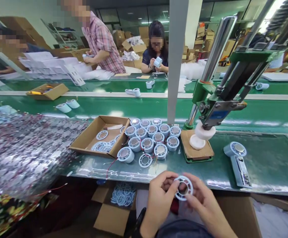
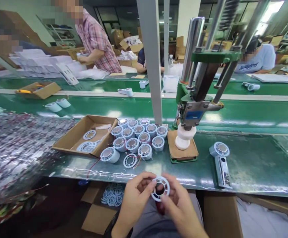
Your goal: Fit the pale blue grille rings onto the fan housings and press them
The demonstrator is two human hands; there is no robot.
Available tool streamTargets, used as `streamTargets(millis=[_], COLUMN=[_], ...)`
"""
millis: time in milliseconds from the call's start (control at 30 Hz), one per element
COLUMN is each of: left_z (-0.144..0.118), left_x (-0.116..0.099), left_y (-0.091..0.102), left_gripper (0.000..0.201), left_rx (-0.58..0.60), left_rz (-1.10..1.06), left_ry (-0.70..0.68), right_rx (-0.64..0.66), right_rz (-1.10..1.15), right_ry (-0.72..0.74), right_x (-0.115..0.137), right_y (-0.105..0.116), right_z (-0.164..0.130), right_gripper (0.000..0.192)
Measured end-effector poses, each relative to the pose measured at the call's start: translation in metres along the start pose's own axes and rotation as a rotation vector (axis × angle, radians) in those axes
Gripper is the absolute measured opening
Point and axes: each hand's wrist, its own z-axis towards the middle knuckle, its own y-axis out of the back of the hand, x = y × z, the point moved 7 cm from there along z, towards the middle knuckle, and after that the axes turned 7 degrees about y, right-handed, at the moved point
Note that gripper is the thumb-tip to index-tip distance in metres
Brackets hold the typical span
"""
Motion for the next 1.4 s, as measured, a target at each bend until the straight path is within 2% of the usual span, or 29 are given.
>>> streamTargets(millis=[33,100,200,300,467,633,800,967,1400], left_z=[-0.003,-0.013,-0.032,-0.045,-0.048,-0.044,-0.042,-0.043,-0.044], left_x=[-0.003,-0.008,-0.006,0.003,0.01,0.01,0.005,0.004,0.002], left_y=[0.004,0.009,0.007,0.002,0.006,0.015,0.015,0.012,0.012], left_gripper=[0.019,0.024,0.047,0.066,0.063,0.066,0.062,0.061,0.054], left_rx=[0.011,0.072,0.209,0.227,0.147,0.173,0.189,0.161,0.251], left_rz=[-0.05,-0.141,-0.301,-0.379,-0.287,-0.171,-0.218,-0.314,-0.324], left_ry=[0.006,0.01,0.043,0.088,0.118,0.076,0.093,0.185,0.147], right_rx=[0.036,0.087,0.122,0.116,0.144,0.175,0.227,0.23,0.188], right_rz=[0.134,0.302,0.42,0.488,0.561,0.693,0.829,0.834,0.738], right_ry=[-0.046,-0.084,-0.08,-0.071,-0.033,-0.032,-0.058,-0.044,-0.021], right_x=[-0.003,-0.003,0.005,0.012,0.018,0.019,0.023,0.023,0.018], right_y=[-0.015,-0.031,-0.034,-0.032,-0.035,-0.035,-0.037,-0.036,-0.031], right_z=[-0.001,-0.001,0.0,0.0,-0.003,-0.007,-0.008,-0.009,-0.011], right_gripper=[0.05,0.05,0.049,0.05,0.045,0.039,0.038,0.041,0.033])
